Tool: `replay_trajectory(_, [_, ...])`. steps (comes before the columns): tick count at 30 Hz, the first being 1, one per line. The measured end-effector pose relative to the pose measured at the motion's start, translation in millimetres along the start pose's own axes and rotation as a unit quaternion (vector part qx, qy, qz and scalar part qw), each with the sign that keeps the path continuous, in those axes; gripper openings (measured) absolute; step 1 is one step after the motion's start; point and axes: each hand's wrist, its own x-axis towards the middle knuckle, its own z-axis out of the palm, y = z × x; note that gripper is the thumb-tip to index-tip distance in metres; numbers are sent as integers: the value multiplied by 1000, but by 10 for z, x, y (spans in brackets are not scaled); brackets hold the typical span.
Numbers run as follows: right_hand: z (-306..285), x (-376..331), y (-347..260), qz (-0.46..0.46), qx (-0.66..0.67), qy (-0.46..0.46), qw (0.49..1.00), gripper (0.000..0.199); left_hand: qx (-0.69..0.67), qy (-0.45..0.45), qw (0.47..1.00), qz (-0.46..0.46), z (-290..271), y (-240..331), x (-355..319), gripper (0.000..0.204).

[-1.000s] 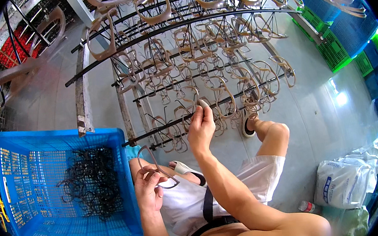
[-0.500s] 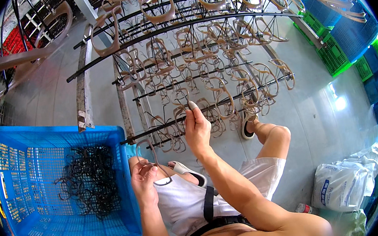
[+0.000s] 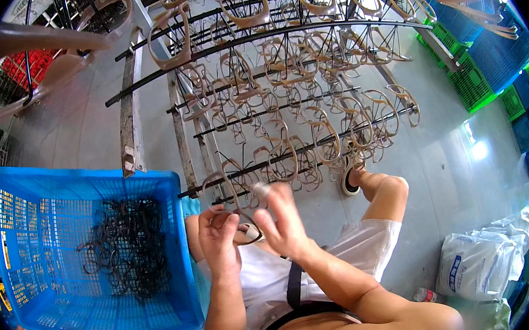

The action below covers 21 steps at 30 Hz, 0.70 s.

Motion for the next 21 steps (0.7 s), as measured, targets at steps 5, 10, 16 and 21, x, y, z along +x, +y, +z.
replay_trajectory(5, [380, -83, 120, 187, 166, 99, 963, 22, 134, -23, 989, 59, 76, -76, 116, 39])
replay_trajectory(10, [711, 306, 450, 246, 65, 227, 940, 25, 325, 27, 943, 59, 46, -66, 401, 35])
replay_trajectory(16, [834, 345, 423, 282, 55, 213, 934, 27, 350, -30, 931, 98, -99, -321, 648, 40])
replay_trajectory(21, [884, 308, 492, 292, 196, 244, 904, 26, 338, -15, 935, 102, -50, -380, 671, 30])
